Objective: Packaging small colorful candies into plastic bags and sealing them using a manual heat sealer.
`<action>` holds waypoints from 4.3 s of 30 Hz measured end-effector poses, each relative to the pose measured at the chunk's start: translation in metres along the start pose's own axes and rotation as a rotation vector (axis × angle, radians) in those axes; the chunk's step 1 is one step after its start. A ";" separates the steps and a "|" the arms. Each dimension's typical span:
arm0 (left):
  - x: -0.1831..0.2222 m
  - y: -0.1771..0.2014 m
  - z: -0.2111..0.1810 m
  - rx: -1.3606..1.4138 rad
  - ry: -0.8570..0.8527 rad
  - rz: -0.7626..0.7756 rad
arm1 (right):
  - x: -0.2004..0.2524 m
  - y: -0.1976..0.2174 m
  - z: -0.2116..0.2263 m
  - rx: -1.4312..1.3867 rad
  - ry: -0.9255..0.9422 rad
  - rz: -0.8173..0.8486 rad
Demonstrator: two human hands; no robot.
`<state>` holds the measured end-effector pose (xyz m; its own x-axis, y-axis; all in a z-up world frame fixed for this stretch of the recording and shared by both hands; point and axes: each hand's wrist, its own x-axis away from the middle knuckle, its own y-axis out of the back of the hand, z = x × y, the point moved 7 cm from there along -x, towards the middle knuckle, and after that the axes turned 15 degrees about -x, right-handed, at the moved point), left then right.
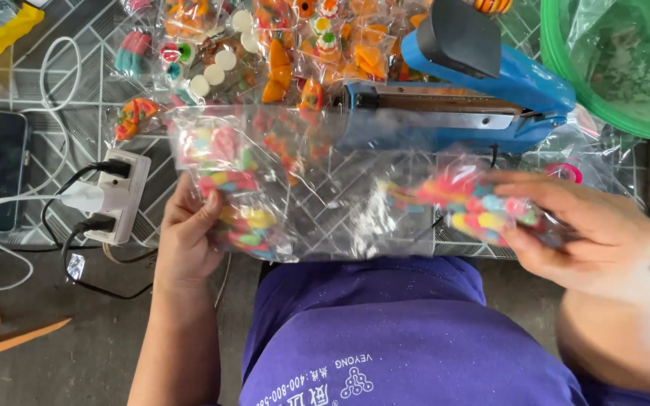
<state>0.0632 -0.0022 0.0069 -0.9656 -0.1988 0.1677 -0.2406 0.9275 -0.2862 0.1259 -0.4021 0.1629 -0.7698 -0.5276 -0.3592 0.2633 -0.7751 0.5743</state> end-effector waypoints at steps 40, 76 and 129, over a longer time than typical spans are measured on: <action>0.012 -0.133 0.015 -0.050 0.080 0.482 | 0.000 -0.090 -0.023 -0.402 -1.006 0.391; 0.017 -0.147 0.019 0.046 -0.004 0.561 | -0.005 -0.082 -0.001 -0.509 -0.464 0.131; -0.007 0.016 0.023 0.033 -0.069 -0.079 | 0.005 -0.076 -0.061 -0.018 -0.302 0.173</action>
<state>0.0642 0.0070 -0.0202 -0.9477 -0.2932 0.1262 -0.3184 0.8972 -0.3060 0.1379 -0.3672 0.0727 -0.8494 -0.5273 -0.0218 0.4134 -0.6903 0.5938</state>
